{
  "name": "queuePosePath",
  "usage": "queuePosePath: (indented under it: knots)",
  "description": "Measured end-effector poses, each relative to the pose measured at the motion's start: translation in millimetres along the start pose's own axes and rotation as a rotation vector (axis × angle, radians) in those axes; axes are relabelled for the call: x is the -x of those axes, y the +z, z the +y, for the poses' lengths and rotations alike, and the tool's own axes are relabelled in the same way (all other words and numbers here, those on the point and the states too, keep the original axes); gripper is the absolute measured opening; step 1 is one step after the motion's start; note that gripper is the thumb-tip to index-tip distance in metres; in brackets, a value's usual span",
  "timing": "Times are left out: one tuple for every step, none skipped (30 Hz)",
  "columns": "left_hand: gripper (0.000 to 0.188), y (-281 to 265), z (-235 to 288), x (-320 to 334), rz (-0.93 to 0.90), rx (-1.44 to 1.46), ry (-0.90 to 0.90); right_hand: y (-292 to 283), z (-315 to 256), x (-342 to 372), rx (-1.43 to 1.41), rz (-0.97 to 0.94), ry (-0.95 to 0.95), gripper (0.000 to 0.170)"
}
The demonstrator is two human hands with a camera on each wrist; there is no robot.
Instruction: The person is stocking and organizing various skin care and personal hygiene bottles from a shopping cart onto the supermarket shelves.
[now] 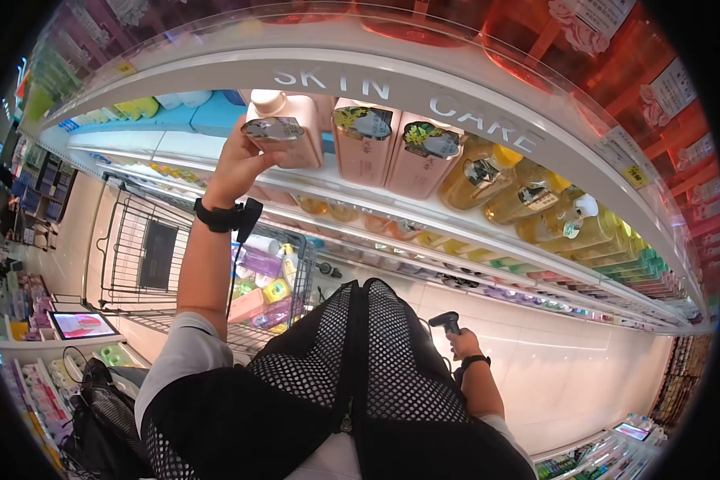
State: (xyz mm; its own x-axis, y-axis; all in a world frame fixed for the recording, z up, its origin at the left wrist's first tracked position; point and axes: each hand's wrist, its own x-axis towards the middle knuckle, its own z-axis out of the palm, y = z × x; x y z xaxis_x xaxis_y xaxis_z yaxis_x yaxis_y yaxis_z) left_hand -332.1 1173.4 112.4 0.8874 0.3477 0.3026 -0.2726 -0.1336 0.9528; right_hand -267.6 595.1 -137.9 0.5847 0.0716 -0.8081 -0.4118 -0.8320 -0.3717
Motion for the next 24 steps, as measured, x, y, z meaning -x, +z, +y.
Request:
queuePosePath:
  knots:
    - [0.067,0,-4,-3,-0.006,-0.002,-0.001,2,6,-3,-0.006,0.008,-0.012,0.033]
    - [0.067,1,-8,-5,-0.019,0.024,-0.02,4,3,0,-0.011,0.007,-0.009,0.033]
    - [0.067,2,-11,-7,-0.032,0.051,-0.039,5,-2,5,-0.018,0.009,-0.011,0.033]
    - [0.067,3,-12,-8,-0.036,0.051,-0.043,6,-4,8,-0.024,0.011,-0.011,0.033]
    - [0.067,4,-13,-9,-0.042,0.071,-0.06,8,0,4,-0.026,0.009,-0.007,0.033]
    - [0.066,5,-14,-10,-0.048,0.091,-0.077,10,5,-3,-0.038,0.014,-0.022,0.033]
    - [0.066,4,-16,-11,-0.051,0.092,-0.081,12,10,-7,-0.048,0.019,-0.036,0.032]
    - [0.064,4,-18,-13,-0.047,0.097,-0.088,11,3,-1,-0.067,0.004,0.008,0.032]
    - [0.061,3,-19,-14,-0.042,0.101,-0.093,12,3,-1,-0.066,0.002,0.011,0.032]
    - [0.061,3,-19,-13,-0.041,0.102,-0.095,12,3,-1,-0.065,-0.004,0.013,0.032]
    - [0.059,3,-16,-12,-0.054,-0.026,-0.084,12,2,-1,-0.063,-0.011,0.013,0.032]
    - [0.057,3,-13,-11,-0.068,-0.153,-0.073,13,2,-2,-0.061,-0.011,0.015,0.032]
    - [0.057,3,-10,-10,-0.066,-0.151,-0.075,13,2,-2,-0.067,-0.007,0.009,0.032]
    - [0.056,5,-6,-7,-0.014,-0.294,-0.04,14,2,0,-0.073,-0.003,0.005,0.033]
    - [0.056,5,-5,-5,0.039,-0.438,-0.005,14,1,2,-0.069,-0.005,0.008,0.033]
    - [0.056,5,-7,-4,0.041,-0.437,-0.007,14,0,2,-0.058,-0.014,0.025,0.033]
    - [0.057,5,-9,-3,0.044,-0.432,-0.022,13,-3,3,-0.045,-0.022,0.04,0.033]
    - [0.057,5,-12,-2,0.049,-0.425,-0.039,13,-4,4,-0.04,-0.022,0.041,0.033]
    - [0.057,6,-13,-1,0.054,-0.422,-0.041,13,-5,5,-0.023,-0.023,0.033,0.033]
    - [0.057,6,-15,-2,0.048,-0.427,-0.04,12,-7,5,-0.005,-0.023,0.025,0.032]
    - [0.057,6,-16,-3,0.042,-0.432,-0.039,12,-8,5,0.002,-0.023,0.024,0.032]
    - [0.057,6,-17,-3,0.049,-0.429,-0.04,11,-9,5,0.008,-0.021,0.026,0.032]
    - [0.057,7,-19,-4,0.048,-0.491,-0.02,10,-11,4,0.015,-0.02,0.028,0.032]
    - [0.058,8,-19,-4,0.047,-0.553,0.0,10,-11,3,0.023,-0.02,0.026,0.032]
